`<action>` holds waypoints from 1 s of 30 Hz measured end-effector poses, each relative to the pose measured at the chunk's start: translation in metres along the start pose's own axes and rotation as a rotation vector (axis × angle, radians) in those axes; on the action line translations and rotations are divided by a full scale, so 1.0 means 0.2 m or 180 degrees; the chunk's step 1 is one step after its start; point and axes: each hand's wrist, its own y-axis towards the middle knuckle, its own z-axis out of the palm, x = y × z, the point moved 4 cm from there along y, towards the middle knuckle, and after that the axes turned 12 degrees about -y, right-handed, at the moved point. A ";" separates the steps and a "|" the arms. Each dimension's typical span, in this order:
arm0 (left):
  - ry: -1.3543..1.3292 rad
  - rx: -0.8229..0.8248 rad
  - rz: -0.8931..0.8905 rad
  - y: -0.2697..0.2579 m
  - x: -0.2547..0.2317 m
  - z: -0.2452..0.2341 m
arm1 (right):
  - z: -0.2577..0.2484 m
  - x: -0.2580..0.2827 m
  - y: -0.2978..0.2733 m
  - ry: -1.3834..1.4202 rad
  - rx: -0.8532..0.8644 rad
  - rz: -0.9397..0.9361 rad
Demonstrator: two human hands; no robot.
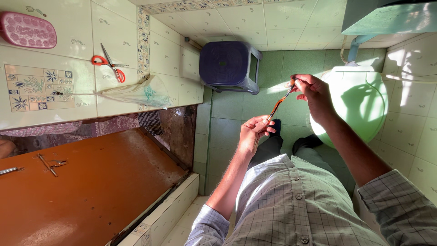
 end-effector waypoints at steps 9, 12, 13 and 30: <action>-0.0046 0.0024 0.0198 0.01 0.02 -0.05 | 0.03 0.03 -0.01 -0.0195 0.0105 0.0019; -0.0010 0.0001 0.0212 0.01 0.03 -0.06 | 0.04 0.04 -0.02 -0.0182 0.0136 0.0019; 0.0024 0.0000 0.0228 0.02 0.03 -0.06 | 0.04 0.04 -0.02 -0.0175 0.0140 0.0027; 0.0380 -0.0067 0.0120 0.07 0.09 0.02 | -0.07 0.02 -0.12 -0.0099 -0.0244 -0.0048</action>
